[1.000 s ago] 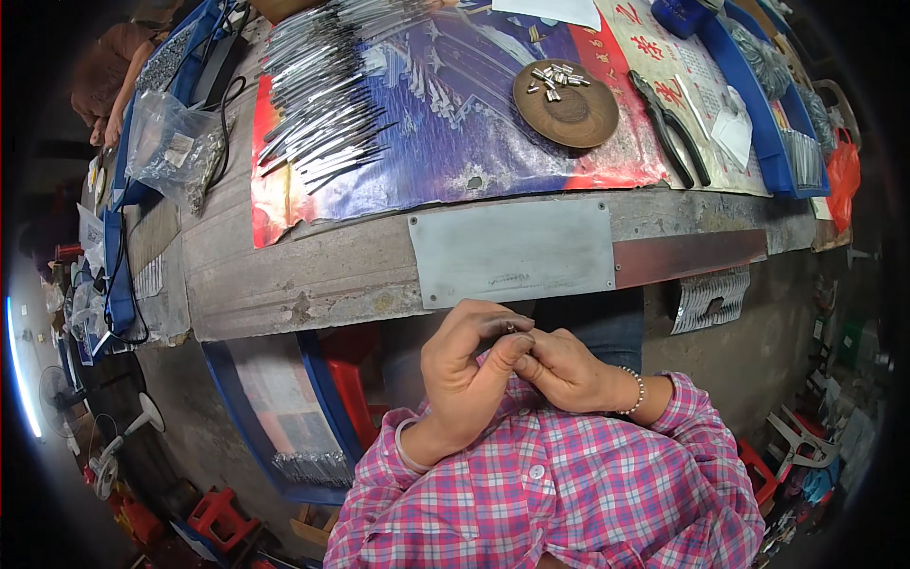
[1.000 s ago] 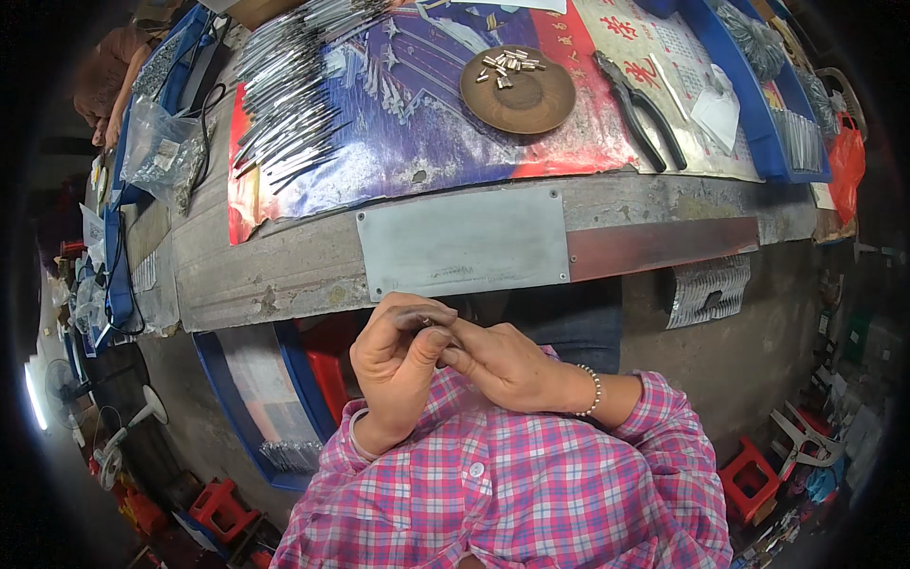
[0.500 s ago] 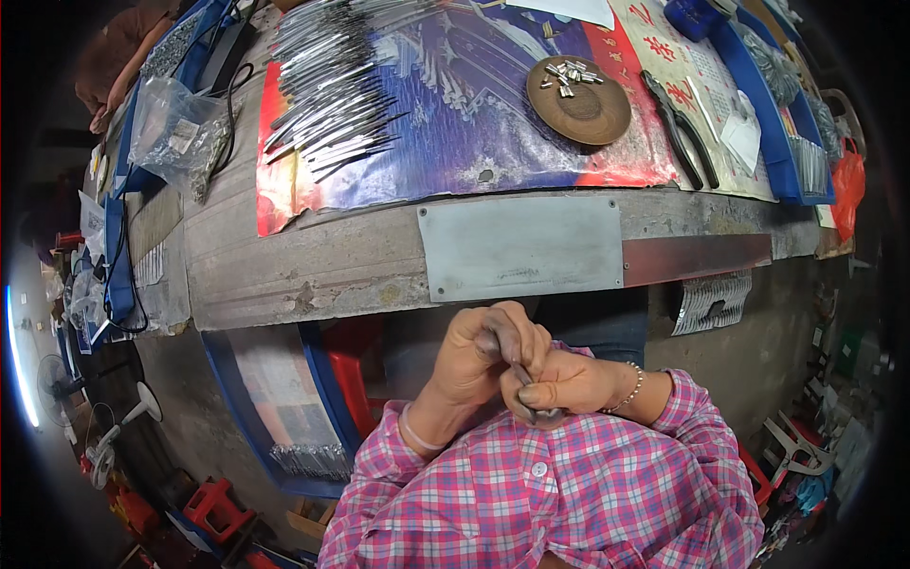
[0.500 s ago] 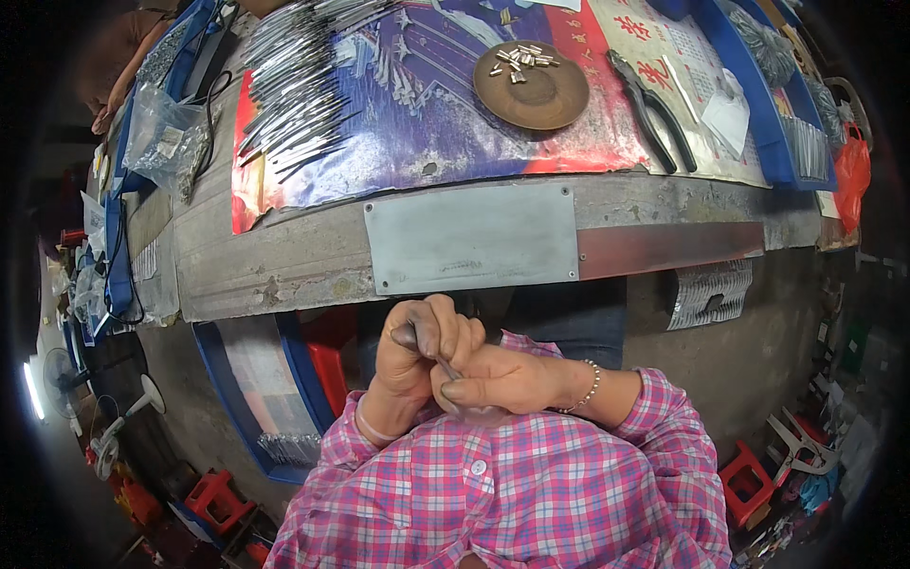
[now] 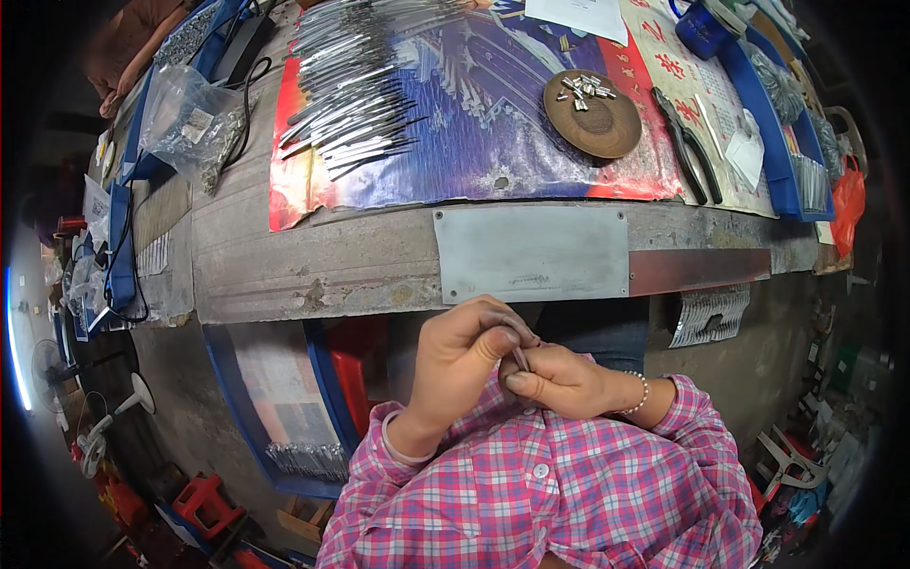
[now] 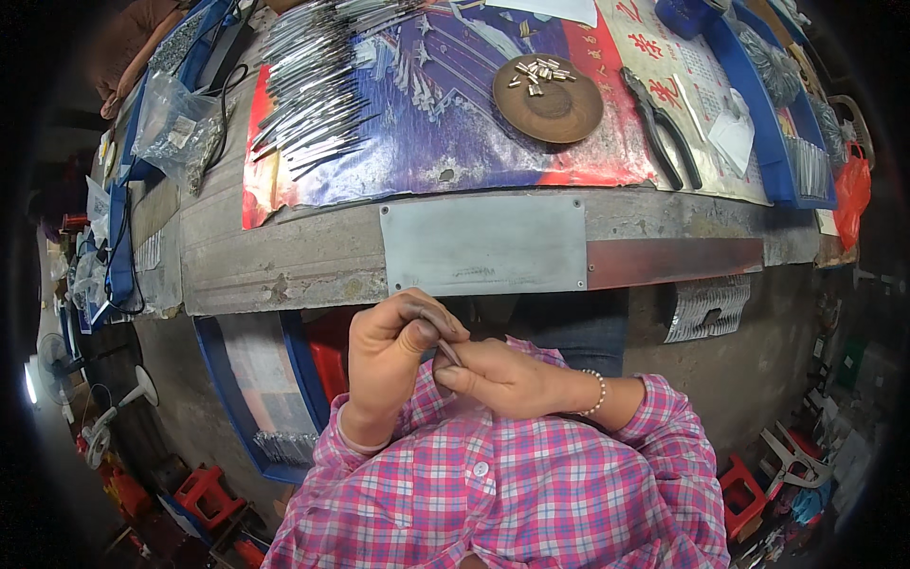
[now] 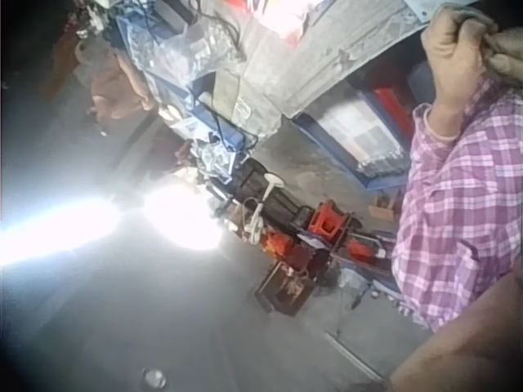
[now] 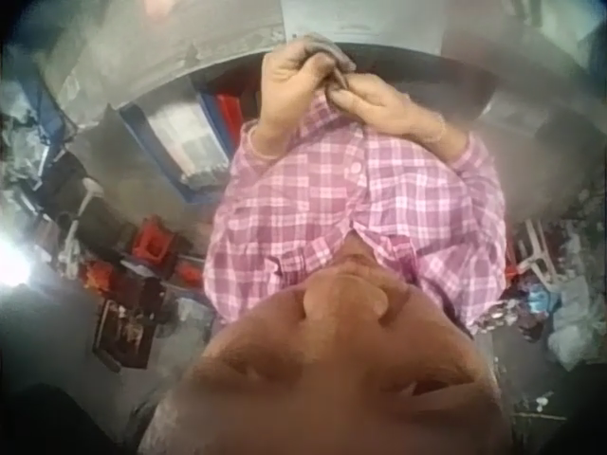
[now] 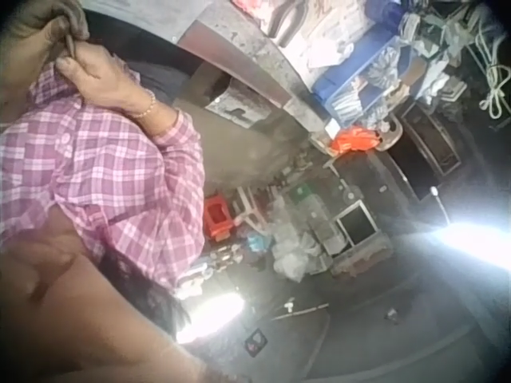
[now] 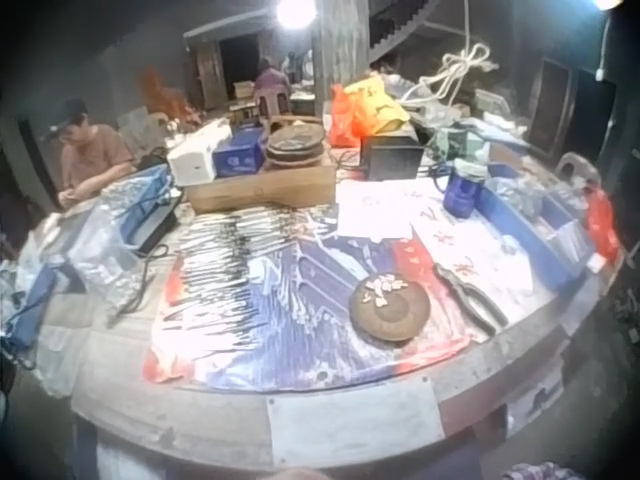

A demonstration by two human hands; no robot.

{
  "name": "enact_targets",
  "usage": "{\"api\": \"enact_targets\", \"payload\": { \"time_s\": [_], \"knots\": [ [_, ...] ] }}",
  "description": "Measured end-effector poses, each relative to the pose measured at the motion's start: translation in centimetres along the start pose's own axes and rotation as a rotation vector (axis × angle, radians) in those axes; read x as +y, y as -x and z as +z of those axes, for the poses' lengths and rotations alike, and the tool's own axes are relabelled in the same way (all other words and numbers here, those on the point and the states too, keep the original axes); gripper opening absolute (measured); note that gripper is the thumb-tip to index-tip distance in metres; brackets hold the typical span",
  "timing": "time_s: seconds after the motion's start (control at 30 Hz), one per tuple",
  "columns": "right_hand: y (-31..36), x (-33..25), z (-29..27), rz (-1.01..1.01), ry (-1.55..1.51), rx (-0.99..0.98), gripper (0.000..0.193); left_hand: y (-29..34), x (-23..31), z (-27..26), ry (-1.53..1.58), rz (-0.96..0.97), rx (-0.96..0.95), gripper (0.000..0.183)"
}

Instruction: The person assembles small metal components by hand and with pliers at a workbench.

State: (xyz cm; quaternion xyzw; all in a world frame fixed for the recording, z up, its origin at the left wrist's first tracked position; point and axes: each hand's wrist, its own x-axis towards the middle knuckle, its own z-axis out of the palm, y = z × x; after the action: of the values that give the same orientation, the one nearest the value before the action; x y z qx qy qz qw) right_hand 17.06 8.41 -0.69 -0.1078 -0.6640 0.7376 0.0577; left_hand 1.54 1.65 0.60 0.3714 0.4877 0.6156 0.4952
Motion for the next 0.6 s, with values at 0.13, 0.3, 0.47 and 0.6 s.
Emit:
{"api": "enact_targets", "payload": {
  "time_s": [0.13, 0.3, 0.47, 0.6],
  "knots": [
    [-0.6, -1.5, -0.4, 0.187, -0.774, -0.343, 0.030, -0.8, -3.3, 0.7, 0.987, -0.062, -0.226, 0.022],
    [-0.4, -0.6, 0.1, 0.024, -0.806, -0.332, 0.029, -1.0, -2.4, 1.6, 1.093, -0.113, -0.295, 0.021],
    [-1.0, -2.1, -0.8, 0.003, 0.219, 0.132, 0.024, -0.4, 0.8, 0.1, 0.051, -0.042, 0.025, 0.009],
    [-0.5, -1.5, -1.0, -0.060, 0.286, 0.016, 0.024, -0.3, 1.4, -0.3, -0.379, 0.308, -0.037, 0.014]
  ]
}}
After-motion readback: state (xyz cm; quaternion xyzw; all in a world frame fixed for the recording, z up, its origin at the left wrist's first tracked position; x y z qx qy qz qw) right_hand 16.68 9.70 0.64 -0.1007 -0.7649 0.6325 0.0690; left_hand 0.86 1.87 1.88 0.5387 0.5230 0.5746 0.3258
